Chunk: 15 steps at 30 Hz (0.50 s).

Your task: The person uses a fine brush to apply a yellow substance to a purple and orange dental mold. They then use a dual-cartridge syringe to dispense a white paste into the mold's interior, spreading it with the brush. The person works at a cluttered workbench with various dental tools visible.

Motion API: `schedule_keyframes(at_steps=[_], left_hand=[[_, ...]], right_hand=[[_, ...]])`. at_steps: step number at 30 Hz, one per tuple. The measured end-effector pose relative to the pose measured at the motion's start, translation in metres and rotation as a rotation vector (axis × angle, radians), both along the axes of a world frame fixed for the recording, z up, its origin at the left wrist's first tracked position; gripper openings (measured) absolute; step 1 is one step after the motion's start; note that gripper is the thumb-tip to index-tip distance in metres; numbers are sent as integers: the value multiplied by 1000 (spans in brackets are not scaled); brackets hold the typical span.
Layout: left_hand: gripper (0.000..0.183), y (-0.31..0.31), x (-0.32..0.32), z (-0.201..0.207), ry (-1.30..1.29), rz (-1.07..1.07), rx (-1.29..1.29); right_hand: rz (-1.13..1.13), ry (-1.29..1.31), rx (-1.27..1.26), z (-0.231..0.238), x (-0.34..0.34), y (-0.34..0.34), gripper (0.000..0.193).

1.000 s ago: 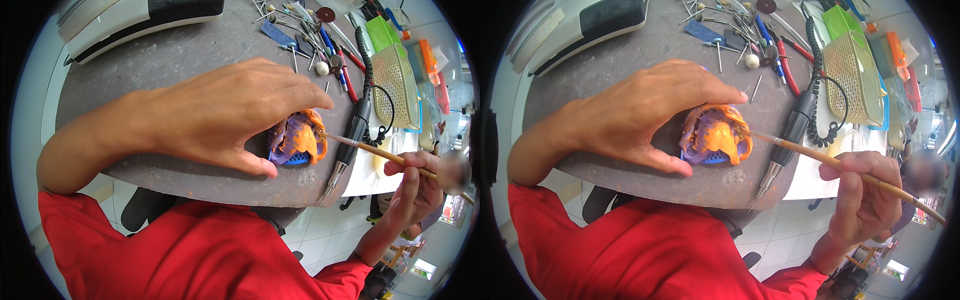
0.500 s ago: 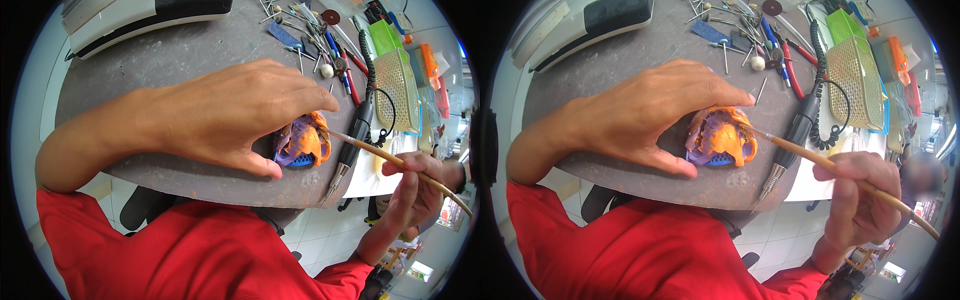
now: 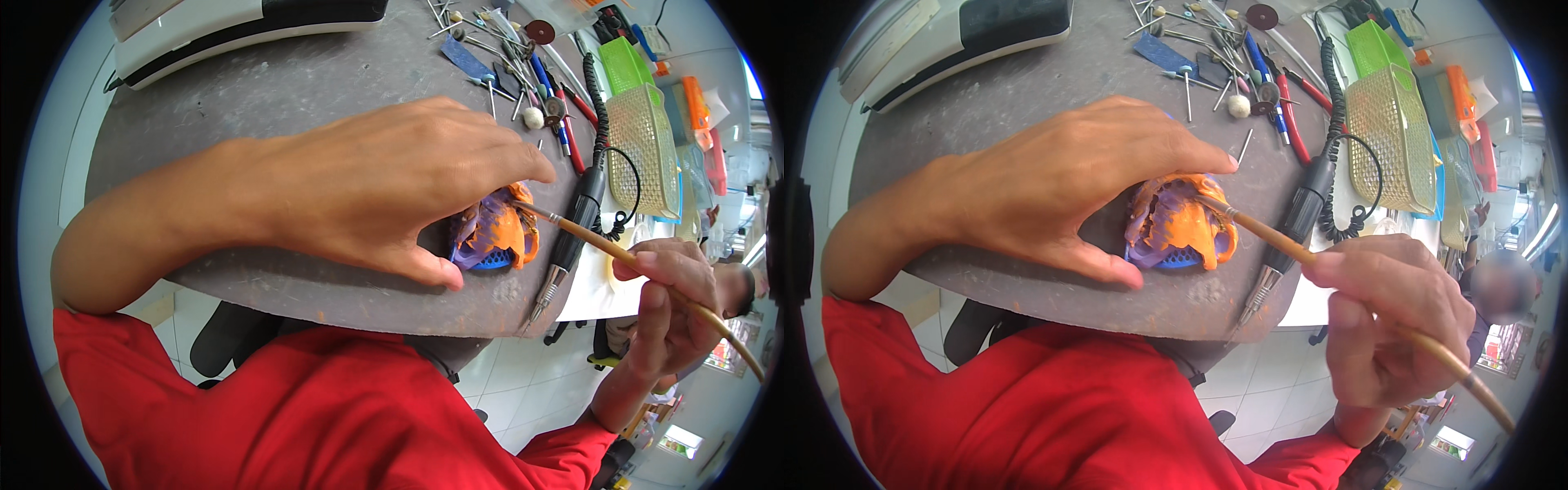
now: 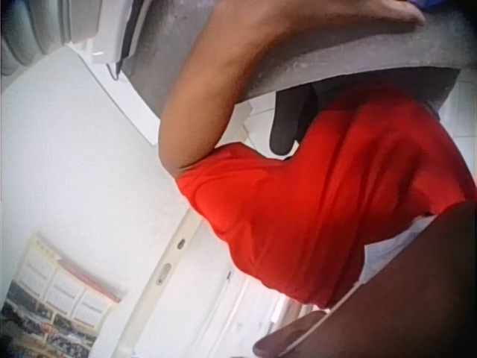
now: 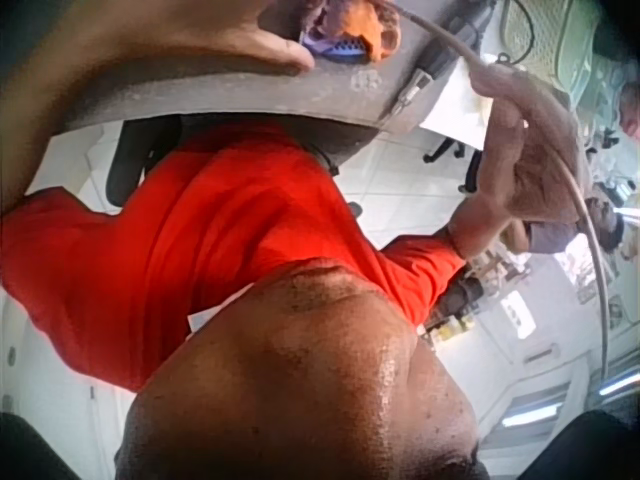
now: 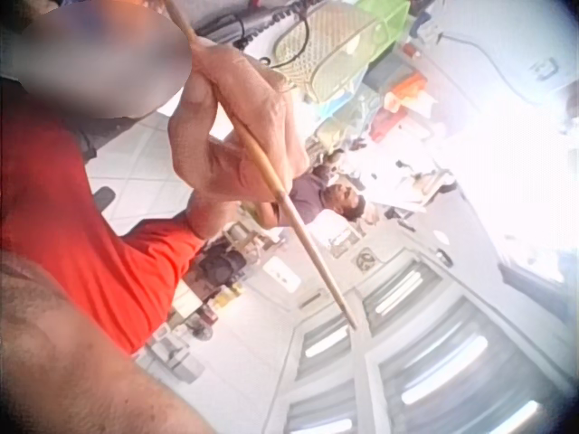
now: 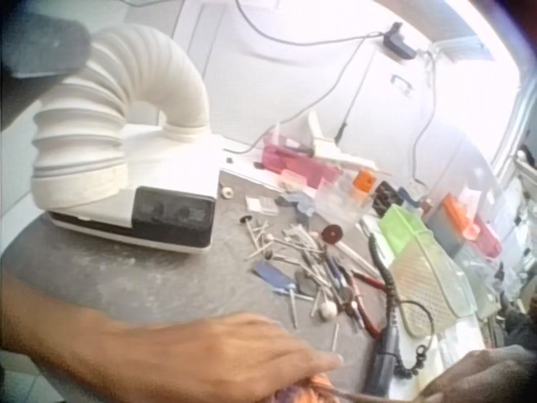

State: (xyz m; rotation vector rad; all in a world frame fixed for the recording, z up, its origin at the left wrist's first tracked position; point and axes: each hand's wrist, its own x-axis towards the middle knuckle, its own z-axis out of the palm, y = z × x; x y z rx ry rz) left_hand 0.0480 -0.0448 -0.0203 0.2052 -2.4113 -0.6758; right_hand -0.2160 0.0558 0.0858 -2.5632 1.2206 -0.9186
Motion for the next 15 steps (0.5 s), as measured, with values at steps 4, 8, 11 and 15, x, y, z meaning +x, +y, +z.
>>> schedule_keyframes(at_steps=[4,8,11,15], left_hand=[[77,-1,-1,0,0,-3,23],[91,1,1,0,-43,12,86],[91,1,2,0,-53,21,76],[78,-1,-1,-1,7,5,-26]], right_hand=[[27,73,-18,5,3,0,12],[50,98,-37,2,10,-4,10],[25,111,-9,9,10,-1,14],[67,126,2,11,12,-5,17]])
